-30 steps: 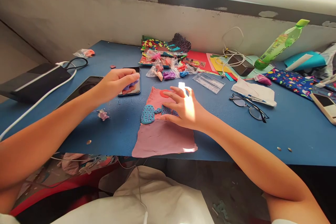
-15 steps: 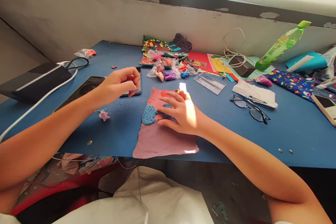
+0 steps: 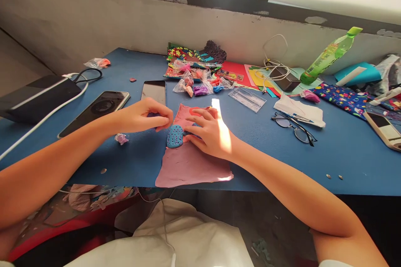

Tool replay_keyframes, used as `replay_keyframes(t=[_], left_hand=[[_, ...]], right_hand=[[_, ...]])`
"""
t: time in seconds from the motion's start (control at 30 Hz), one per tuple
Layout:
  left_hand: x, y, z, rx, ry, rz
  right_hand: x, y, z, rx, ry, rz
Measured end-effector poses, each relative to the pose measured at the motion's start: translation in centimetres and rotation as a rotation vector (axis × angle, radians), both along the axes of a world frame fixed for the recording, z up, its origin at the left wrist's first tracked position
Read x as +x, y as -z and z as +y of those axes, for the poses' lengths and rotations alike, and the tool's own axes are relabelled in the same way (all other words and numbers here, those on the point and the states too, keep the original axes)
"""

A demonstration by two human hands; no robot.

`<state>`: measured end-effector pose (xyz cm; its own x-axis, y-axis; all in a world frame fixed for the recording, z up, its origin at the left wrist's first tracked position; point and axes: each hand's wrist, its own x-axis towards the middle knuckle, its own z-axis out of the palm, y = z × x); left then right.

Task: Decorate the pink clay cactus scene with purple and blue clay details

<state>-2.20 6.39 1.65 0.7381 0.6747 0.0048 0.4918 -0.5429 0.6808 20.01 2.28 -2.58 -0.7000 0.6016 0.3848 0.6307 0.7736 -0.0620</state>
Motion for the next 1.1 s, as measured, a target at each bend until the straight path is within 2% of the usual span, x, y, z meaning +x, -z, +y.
replay_keyframes(t=[0.23, 0.53, 0.7, 1.1], left_hand=[[0.4, 1.1, 0.2, 0.118, -0.007, 0.112], [0.3, 1.5, 0.5, 0.157, 0.024, 0.178], [0.4, 1.3, 0.5, 0.201, -0.007, 0.19], [0.3, 0.3, -0.1, 0.064, 0.021, 0.407]], right_hand=[[-1.0, 0.5, -0.1, -0.049, 0.075, 0.074], [-0.7, 0.4, 0.1, -0.061, 0.043, 0.103], [-0.5, 0.5, 0.1, -0.03, 0.04, 0.104], [0.4, 0.7, 0.5, -0.017, 0.045, 0.099]])
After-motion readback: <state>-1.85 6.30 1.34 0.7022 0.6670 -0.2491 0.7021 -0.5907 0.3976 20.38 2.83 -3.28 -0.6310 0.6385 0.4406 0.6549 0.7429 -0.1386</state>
